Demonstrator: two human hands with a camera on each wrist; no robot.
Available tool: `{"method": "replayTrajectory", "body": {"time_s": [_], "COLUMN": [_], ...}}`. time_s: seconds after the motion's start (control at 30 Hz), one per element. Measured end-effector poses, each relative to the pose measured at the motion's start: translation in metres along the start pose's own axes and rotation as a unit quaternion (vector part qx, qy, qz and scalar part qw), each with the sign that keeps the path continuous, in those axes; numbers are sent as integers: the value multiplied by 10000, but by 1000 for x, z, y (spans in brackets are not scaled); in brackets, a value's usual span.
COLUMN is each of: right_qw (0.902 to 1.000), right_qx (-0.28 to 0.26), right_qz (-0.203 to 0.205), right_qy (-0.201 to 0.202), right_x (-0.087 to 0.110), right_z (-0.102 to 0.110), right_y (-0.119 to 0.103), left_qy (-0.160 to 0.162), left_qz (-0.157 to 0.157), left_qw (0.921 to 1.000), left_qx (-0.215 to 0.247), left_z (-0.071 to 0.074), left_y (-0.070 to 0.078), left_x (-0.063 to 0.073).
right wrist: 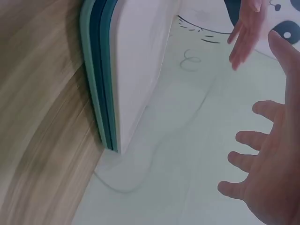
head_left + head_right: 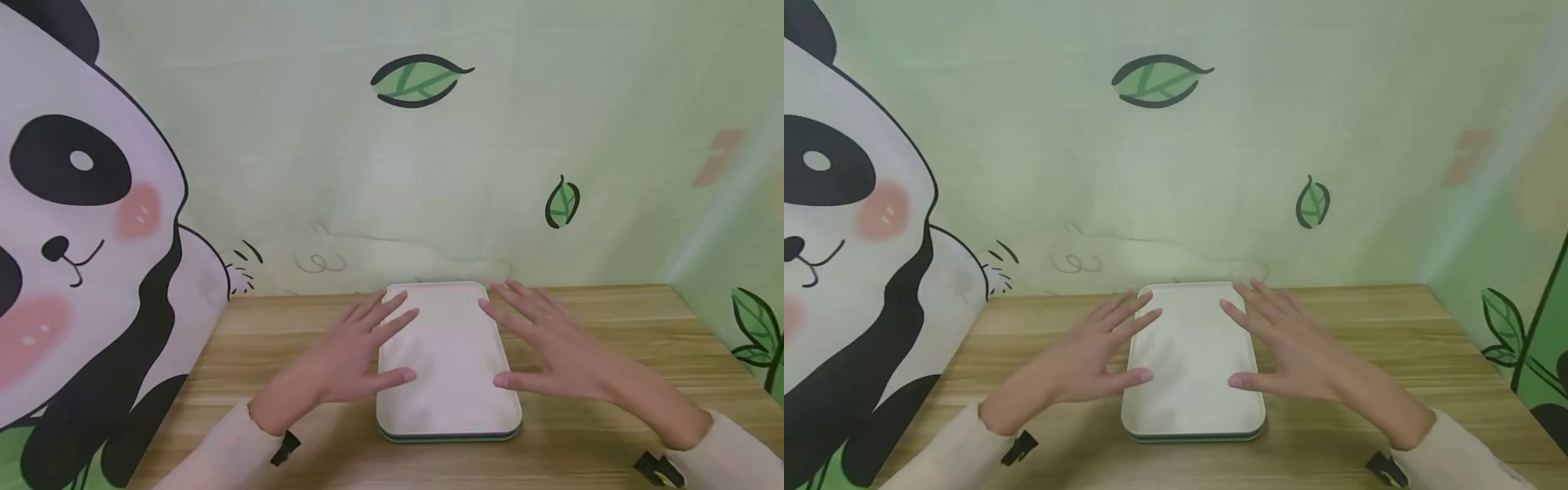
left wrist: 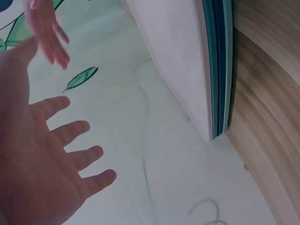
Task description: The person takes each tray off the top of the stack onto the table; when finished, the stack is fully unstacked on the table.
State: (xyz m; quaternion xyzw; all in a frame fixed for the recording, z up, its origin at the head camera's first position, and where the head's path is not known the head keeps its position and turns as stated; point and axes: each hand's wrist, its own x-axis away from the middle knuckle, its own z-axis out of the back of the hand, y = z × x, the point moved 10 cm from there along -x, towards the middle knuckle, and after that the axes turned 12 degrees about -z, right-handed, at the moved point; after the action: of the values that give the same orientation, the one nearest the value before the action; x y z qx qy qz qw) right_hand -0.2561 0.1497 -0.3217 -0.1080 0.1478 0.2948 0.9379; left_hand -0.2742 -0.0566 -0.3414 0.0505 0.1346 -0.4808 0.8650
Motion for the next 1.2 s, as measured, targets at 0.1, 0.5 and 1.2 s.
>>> {"method": "replayTrajectory", "body": {"time_s": [0.1, 0.5, 1.2], "right_qw": [9994, 9754, 8195], "right_qx": [-305, -1714, -4755], "right_qz": [-165, -1302, -3075], "right_qy": [-27, -483, -879], "right_x": [3, 5, 10], "right_z": [-3, -49, -132], "right_y": [13, 73, 121], "left_qy": [343, 1006, 1050], "left_qz": [329, 1961, 3081], "left_qw": [9986, 9640, 8790], "left_qx": [226, 1490, 3485], "left_z": [6, -26, -111], "left_y": [-16, -81, -81], "left_x": [6, 20, 31]}}
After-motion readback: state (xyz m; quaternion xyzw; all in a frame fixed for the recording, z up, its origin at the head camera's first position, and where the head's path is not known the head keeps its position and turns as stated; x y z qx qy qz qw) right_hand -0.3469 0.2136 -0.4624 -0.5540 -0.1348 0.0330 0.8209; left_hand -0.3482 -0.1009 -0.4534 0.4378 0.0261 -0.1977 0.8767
